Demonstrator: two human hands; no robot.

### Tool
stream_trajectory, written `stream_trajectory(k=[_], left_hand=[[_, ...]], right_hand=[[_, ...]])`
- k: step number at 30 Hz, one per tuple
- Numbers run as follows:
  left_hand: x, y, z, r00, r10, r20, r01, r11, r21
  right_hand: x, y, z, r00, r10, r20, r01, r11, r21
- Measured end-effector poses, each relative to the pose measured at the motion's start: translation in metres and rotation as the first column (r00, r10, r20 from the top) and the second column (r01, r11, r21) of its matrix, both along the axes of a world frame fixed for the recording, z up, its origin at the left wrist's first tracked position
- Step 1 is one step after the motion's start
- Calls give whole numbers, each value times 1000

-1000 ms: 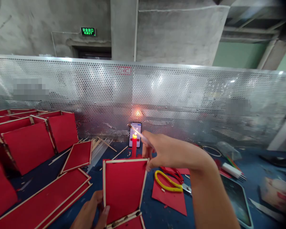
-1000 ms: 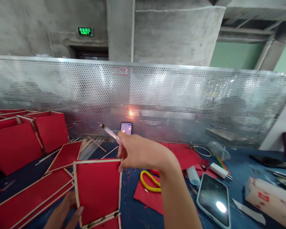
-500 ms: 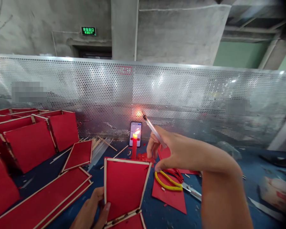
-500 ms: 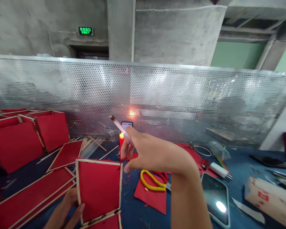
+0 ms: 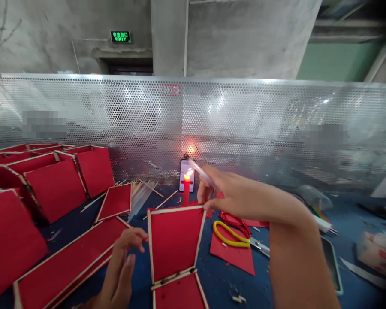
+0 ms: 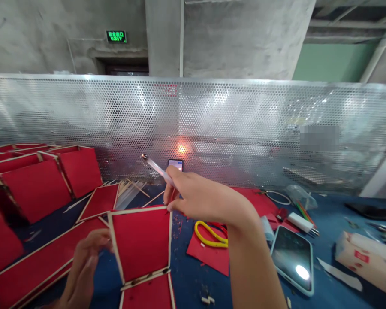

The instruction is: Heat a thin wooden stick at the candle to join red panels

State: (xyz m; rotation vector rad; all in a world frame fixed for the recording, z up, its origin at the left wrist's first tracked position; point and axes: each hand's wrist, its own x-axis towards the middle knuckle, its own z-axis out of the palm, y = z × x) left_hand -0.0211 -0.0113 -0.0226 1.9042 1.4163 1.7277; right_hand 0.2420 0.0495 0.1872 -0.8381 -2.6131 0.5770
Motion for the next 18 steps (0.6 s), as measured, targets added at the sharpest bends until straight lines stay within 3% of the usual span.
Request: stream_trajectory(k=[3, 8, 13, 18], left_hand=[[5, 11, 22, 993, 5, 122, -6, 1000, 2], [-14, 39, 49, 987, 156, 26, -155, 987, -46], [-57, 67, 53, 954, 214, -209, -247, 959, -143], [-84, 81, 52, 877, 69, -475, -242, 919, -313]], right_hand=[[-1, 0, -1, 1000, -17, -2, 17, 1000, 13], [-3, -5, 1, 999, -39, 17, 38, 998, 49], [-2, -13, 3, 996, -82, 44, 78, 994, 71], [-1, -16, 2, 993, -92, 69, 85, 991, 107]])
